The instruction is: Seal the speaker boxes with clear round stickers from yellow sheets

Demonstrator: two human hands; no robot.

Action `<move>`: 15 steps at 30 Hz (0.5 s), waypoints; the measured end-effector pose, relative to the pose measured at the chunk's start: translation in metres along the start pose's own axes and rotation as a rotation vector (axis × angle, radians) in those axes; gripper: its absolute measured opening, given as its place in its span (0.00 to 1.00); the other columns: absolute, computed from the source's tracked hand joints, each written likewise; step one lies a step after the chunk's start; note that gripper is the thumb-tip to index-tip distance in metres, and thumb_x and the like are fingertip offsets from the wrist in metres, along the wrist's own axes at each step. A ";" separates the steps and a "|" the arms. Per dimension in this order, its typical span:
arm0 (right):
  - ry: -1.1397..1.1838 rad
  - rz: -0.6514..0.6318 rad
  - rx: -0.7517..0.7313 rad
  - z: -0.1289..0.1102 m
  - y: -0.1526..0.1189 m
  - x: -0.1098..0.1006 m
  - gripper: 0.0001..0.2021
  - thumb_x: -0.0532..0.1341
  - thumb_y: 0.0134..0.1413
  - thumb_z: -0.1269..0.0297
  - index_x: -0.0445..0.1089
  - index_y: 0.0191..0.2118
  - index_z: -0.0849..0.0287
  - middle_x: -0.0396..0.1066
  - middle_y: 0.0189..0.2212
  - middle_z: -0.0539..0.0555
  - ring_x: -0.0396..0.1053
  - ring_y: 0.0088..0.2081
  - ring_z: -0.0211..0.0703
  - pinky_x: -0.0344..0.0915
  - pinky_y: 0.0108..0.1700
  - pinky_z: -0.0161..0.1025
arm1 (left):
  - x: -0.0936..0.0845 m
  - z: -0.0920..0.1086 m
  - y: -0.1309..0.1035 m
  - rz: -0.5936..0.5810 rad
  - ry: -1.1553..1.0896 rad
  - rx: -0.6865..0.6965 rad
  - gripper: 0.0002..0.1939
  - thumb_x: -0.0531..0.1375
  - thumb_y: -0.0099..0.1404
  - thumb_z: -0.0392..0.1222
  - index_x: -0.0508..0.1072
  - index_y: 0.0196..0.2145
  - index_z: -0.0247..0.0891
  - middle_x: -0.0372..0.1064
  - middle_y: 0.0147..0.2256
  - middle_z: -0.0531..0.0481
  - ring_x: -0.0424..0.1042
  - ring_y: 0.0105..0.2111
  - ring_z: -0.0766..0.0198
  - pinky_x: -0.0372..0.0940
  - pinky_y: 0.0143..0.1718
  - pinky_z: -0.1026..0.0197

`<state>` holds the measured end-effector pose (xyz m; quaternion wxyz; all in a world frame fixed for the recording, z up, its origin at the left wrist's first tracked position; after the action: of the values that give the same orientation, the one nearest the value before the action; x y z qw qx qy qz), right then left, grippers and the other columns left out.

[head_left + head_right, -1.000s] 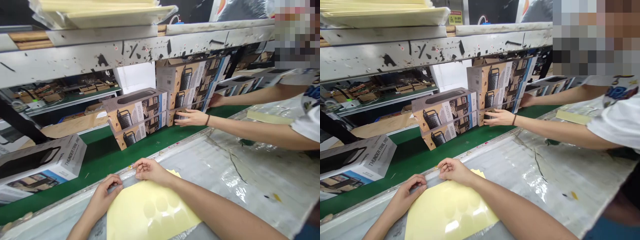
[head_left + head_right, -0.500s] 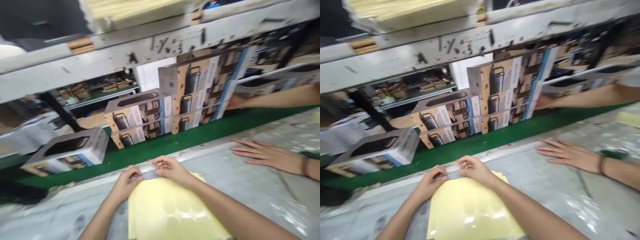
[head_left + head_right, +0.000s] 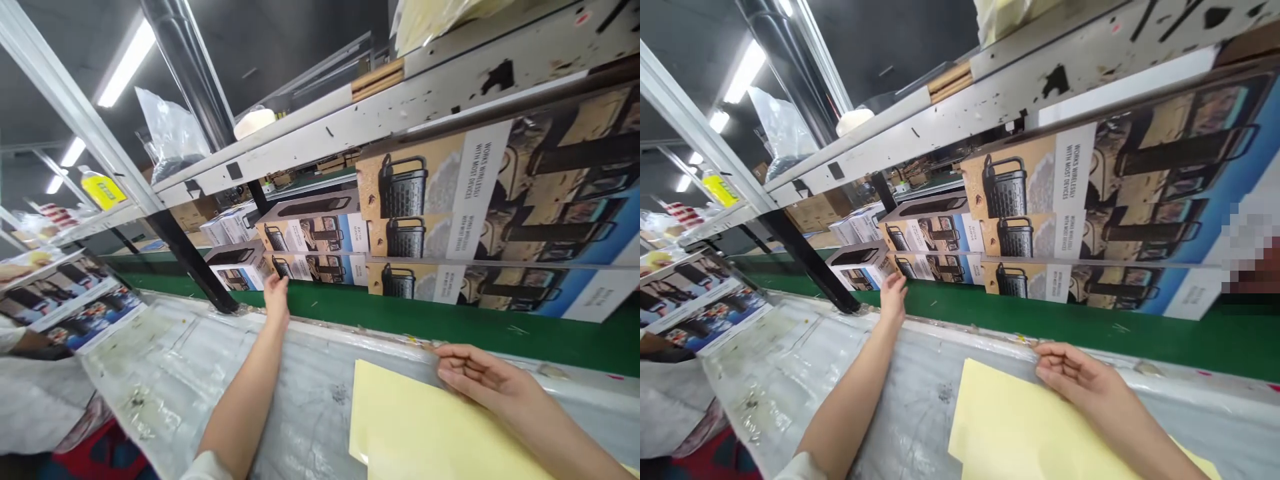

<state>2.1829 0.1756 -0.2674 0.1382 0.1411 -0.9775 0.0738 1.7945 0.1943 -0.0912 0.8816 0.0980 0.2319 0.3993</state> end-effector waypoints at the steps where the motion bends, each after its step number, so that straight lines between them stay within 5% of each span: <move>1: -0.001 -0.007 0.009 0.001 0.000 -0.012 0.27 0.76 0.30 0.40 0.82 0.36 0.52 0.79 0.35 0.65 0.77 0.40 0.58 0.76 0.41 0.44 | -0.010 0.005 0.009 0.083 0.032 -0.025 0.27 0.57 0.72 0.50 0.60 0.64 0.39 0.64 0.62 0.34 0.67 0.61 0.49 0.66 0.56 0.48; 6: 0.009 -0.019 0.001 0.011 0.003 -0.024 0.26 0.75 0.34 0.39 0.82 0.38 0.50 0.80 0.39 0.65 0.78 0.44 0.60 0.77 0.45 0.44 | -0.059 0.022 0.050 0.320 0.208 -0.050 0.29 0.58 0.73 0.52 0.60 0.67 0.40 0.60 0.66 0.35 0.63 0.65 0.46 0.61 0.63 0.43; 9: 0.002 -0.010 -0.012 0.013 0.004 -0.026 0.28 0.75 0.33 0.38 0.82 0.39 0.52 0.79 0.38 0.64 0.78 0.43 0.59 0.78 0.44 0.45 | -0.067 0.027 0.070 0.403 0.309 -0.082 0.26 0.61 0.72 0.52 0.66 0.63 0.39 0.63 0.63 0.39 0.67 0.61 0.47 0.65 0.60 0.39; 15: -0.018 -0.045 -0.037 0.002 -0.002 -0.033 0.29 0.75 0.33 0.39 0.81 0.38 0.56 0.79 0.37 0.62 0.77 0.40 0.54 0.77 0.43 0.43 | -0.074 0.045 0.094 0.430 0.457 -0.105 0.20 0.62 0.72 0.47 0.70 0.58 0.37 0.69 0.56 0.42 0.73 0.52 0.53 0.72 0.52 0.46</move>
<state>2.2131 0.1821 -0.2787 0.1335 0.1613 -0.9765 0.0511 1.7123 0.2012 0.0062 0.7059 0.0071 0.3768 0.5997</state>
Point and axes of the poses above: each hand's wrist, its own y-axis towards the middle knuckle, its own x-axis out of the palm, z = x × y, the point moved 8 cm from there along y, towards the middle knuckle
